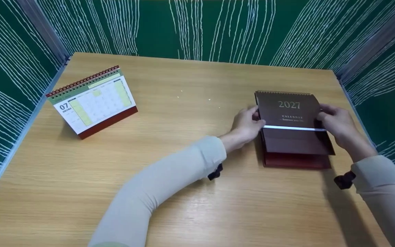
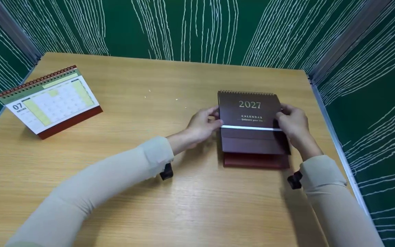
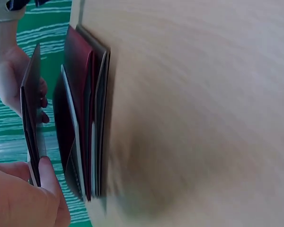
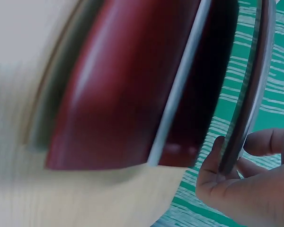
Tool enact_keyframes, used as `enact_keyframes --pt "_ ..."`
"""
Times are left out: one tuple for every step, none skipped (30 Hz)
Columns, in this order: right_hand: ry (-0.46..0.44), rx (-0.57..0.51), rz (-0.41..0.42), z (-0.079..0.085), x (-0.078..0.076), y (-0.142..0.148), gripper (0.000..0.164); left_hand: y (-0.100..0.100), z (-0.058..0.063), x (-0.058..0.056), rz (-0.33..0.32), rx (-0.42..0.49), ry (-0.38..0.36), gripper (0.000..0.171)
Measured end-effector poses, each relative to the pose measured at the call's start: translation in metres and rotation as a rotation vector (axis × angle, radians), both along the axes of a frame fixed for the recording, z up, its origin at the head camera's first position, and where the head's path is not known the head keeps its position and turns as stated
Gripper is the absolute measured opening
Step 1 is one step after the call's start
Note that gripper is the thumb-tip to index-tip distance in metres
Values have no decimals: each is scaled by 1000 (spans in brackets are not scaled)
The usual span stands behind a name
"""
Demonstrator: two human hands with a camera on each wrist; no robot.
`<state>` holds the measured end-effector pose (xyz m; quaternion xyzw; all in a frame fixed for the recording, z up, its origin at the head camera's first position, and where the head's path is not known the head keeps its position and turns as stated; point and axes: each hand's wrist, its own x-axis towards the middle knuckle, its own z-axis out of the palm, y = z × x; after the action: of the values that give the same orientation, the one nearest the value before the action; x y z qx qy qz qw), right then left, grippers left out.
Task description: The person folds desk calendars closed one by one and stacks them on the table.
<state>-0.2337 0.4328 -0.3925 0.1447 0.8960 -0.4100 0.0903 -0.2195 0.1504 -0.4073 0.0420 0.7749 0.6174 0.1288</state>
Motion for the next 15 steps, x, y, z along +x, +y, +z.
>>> enact_keyframes --pt "-12 0 -7 -2 1 3 64 4 -1 1 3 -1 -7 62" --pt "-24 0 -14 -3 1 7 64 7 -3 3 3 -2 -13 62" --pt "-36 -3 -19 -5 2 9 64 10 -4 4 2 -6 -18 62" --pt "-46 -2 -27 -6 2 12 65 12 -5 5 0 -8 -22 62" --pt "-53 -3 -32 -8 3 14 64 14 -7 6 -4 -11 -25 62" --pt "-57 -1 -35 -9 3 16 64 16 -8 6 -8 -15 -26 62" --pt "-54 2 -36 -11 4 17 64 17 -9 7 -13 -15 -28 62" --pt "-52 8 -36 -12 4 18 64 18 -11 7 -15 -14 -29 62" --pt "-48 17 -31 -14 5 18 63 18 -12 8 -19 -15 -28 62" --pt "-41 28 -25 -15 5 19 63 18 -14 8 -22 -20 -26 62" --pt "-34 39 -15 -16 6 19 63 18 -15 8 -25 -27 -23 62" --pt "-28 53 -6 -17 7 18 63 18 -16 8 -29 -40 -19 61" --pt "-23 67 3 -19 7 18 63 18 -18 8 -34 -52 -14 61" --pt "-19 80 9 -20 8 18 63 18 -19 8 -40 -73 -6 61" --pt "-14 95 15 -21 9 17 62 17 -20 8 -46 -97 4 61"
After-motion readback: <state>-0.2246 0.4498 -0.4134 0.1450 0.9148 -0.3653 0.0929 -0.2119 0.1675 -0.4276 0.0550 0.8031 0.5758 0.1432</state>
